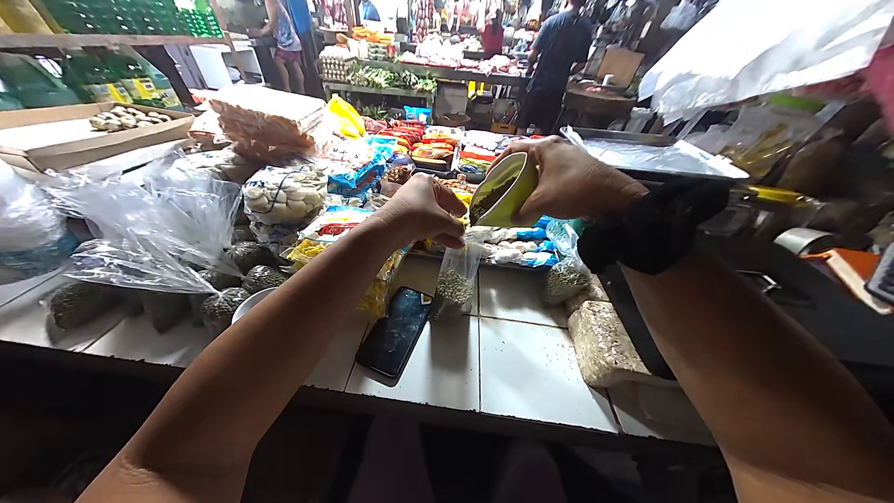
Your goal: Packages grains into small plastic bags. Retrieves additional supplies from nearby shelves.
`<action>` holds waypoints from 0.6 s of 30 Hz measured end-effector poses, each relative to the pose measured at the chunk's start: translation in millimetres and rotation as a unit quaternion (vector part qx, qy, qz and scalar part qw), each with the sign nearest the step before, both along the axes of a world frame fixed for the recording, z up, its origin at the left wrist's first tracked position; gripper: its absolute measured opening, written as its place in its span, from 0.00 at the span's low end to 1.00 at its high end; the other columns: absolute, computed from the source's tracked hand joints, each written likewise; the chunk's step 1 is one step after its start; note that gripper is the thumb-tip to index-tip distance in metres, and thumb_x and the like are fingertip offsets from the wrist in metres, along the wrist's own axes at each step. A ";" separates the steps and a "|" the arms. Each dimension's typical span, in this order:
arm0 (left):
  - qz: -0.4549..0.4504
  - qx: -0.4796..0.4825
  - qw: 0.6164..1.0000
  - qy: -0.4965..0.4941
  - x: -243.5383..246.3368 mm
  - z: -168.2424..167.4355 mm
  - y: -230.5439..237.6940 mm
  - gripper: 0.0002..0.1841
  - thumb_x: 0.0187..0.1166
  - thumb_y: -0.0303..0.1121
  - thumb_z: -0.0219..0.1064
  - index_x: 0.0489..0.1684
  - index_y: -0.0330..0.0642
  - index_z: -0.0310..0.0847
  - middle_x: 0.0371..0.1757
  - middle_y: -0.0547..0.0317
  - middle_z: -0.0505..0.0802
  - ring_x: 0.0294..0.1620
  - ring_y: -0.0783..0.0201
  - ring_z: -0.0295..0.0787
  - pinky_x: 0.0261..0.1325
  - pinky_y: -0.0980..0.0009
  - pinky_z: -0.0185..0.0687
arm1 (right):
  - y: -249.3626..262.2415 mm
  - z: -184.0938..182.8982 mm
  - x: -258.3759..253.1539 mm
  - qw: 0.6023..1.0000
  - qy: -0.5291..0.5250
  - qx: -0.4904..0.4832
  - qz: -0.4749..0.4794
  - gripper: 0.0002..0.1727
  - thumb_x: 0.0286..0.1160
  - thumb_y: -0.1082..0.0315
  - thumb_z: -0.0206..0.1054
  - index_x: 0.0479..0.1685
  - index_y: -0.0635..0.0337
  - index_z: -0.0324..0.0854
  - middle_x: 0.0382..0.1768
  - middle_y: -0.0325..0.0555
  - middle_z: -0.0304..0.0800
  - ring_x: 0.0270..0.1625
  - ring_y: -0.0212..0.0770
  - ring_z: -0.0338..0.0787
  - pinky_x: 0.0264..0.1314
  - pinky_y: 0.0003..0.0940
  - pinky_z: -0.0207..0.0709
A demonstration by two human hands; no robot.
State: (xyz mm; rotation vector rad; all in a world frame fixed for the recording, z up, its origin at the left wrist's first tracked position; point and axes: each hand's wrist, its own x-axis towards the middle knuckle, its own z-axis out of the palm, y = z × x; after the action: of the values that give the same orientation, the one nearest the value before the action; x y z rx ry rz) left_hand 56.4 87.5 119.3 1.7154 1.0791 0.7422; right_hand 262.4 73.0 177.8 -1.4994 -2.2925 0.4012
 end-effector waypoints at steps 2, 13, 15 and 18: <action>0.002 0.000 1.000 -0.001 0.3 -0.2 0.1 0.19 0.64 0.12 0.76 0.55 0.24 0.84 0.53 0.36 0.91 0.36 0.57 0.96 0.46 0.65 0.95 | 1.2 -0.9 2.5 1.000 0.008 0.004 0.004 0.39 0.34 0.84 0.85 0.60 0.57 0.85 0.59 0.52 0.87 0.60 0.47 0.89 0.61 0.49 0.83; 0.005 -0.036 0.997 -0.064 -7.1 -5.5 3.2 0.16 0.69 0.12 0.72 0.55 0.23 0.83 0.52 0.38 0.91 0.39 0.57 0.95 0.46 0.65 0.95 | -11.3 -108.3 32.9 0.862 0.505 -0.034 0.023 0.47 0.31 0.89 0.81 0.68 0.57 0.77 0.54 0.48 0.91 0.51 0.42 0.94 0.49 0.40 0.92; 0.016 -0.054 0.994 -0.092 -9.2 -6.0 6.3 0.15 0.70 0.12 0.70 0.55 0.24 0.83 0.50 0.41 0.92 0.37 0.59 0.95 0.46 0.66 0.94 | -19.2 -133.0 37.3 0.834 0.551 -0.030 0.002 0.48 0.37 0.89 0.81 0.71 0.54 0.74 0.56 0.48 0.90 0.53 0.43 0.93 0.49 0.42 0.92; 0.029 -0.088 0.989 -0.119 -15.1 -6.2 12.0 0.14 0.72 0.12 0.68 0.55 0.24 0.82 0.49 0.45 0.92 0.36 0.62 0.93 0.46 0.69 0.93 | -30.6 -173.7 46.6 0.829 0.557 -0.008 -0.051 0.49 0.30 0.88 0.85 0.70 0.61 0.75 0.57 0.54 0.90 0.56 0.48 0.93 0.55 0.46 0.93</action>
State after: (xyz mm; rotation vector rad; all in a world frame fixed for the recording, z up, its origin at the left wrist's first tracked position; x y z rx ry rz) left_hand 41.3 99.5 113.1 1.4121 0.9997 0.8401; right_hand 309.0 42.4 4.1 -0.9338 -1.2534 0.9508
